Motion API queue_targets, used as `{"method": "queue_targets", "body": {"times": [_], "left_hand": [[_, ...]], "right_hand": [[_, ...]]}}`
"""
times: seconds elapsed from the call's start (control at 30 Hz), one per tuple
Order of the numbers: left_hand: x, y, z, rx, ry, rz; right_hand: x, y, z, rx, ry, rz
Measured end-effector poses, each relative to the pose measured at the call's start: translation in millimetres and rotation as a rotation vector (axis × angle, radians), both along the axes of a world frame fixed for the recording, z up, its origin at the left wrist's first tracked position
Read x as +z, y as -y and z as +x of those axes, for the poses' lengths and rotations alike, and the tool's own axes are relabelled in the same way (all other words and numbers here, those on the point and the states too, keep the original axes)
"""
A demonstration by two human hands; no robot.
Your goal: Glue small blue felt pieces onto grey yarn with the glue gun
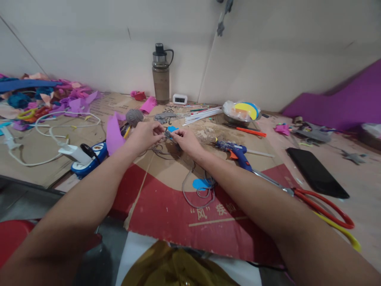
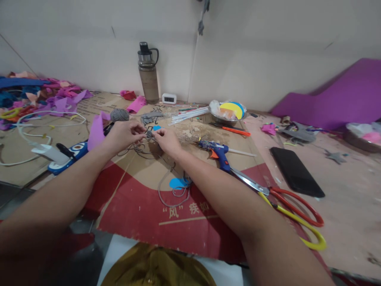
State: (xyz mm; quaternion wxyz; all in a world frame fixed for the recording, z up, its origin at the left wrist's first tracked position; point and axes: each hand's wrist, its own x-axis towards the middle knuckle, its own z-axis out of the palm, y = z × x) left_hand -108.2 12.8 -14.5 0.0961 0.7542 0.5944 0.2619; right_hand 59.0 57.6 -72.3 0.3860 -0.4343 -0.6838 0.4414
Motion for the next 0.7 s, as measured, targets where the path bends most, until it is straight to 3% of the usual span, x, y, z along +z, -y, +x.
{"method": "queue_targets", "body": {"times": [0.43,0.7], "left_hand": [[1.7,3.1,2.0,0.014,-0.02,0.022],[-1.0,1.3,-0.3,0.007,0.002,0.027]], "right_hand": [[3.7,2.0,0.2,-0.014,0.03,-0.009],[-4.0,-2.9,0.0,-0.013,0.039,0.016]]}}
